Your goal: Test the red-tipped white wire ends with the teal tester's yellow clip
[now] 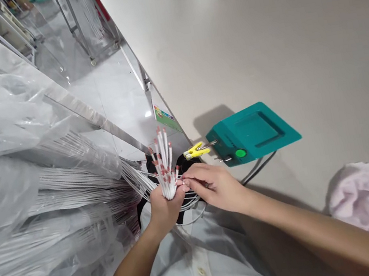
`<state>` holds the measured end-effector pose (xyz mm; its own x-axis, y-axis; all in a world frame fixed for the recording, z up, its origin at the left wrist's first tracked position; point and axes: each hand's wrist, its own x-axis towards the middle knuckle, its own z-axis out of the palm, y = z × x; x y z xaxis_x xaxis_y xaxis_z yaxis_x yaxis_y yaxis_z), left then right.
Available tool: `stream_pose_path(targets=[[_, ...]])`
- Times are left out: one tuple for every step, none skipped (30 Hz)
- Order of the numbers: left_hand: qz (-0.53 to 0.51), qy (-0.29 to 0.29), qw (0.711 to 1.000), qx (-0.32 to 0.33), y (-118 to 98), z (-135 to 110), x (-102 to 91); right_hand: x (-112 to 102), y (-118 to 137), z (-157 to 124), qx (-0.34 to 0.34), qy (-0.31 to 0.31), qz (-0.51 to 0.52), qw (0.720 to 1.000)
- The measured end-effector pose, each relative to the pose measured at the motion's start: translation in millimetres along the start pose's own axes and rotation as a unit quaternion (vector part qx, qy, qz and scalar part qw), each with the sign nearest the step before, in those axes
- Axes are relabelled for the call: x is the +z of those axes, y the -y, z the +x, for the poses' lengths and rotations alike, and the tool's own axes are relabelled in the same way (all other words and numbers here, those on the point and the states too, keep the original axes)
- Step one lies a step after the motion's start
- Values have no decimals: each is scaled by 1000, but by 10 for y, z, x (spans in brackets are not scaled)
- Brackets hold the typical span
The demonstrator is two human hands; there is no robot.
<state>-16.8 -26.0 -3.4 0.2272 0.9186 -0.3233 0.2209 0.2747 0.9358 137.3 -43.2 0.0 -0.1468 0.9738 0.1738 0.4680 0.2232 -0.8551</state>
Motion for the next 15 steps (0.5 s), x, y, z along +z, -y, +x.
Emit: stream_pose_path(targets=[[-3,11,1000,2,9,11,15,-22,-2,-2,-53,6,-71,996],[-6,18,1000,0,20,22,28,-50,-5,-4,-93,14,-141,986],[-9,18,1000,-6,28,33,39,-83,-9,-4,-122,19,-208,970],[-12,14,1000,-17,30,45,47,-124,-14,-1,-143,19,-265,953],[-17,5,999,-31,24,60,54,-173,-18,7,-161,10,-309,937],[-23,-4,999,-47,8,77,58,-230,-23,21,-175,-8,-342,923],[-28,-10,998,-62,-18,97,62,-294,-29,42,-185,-27,-368,911],[-36,-14,996,-75,-52,120,66,-360,-35,69,-189,-44,-391,900],[-46,-15,996,-81,-93,144,71,-427,-41,102,-184,-50,-420,887],[-53,-14,995,-81,-135,169,78,-489,-50,139,-172,-34,-453,874],[-60,-9,995,-76,-178,193,86,-544,-59,178,-158,-11,-485,860],[-67,-4,995,-71,-216,215,97,-590,-71,216,-147,19,-509,848],[-73,4,995,-70,-248,236,109,-627,-84,252,-139,48,-527,837],[-81,10,994,-72,-271,255,121,-654,-98,286,-136,72,-536,830],[-89,13,993,-75,-284,272,133,-675,-113,316,-136,91,-539,826]])
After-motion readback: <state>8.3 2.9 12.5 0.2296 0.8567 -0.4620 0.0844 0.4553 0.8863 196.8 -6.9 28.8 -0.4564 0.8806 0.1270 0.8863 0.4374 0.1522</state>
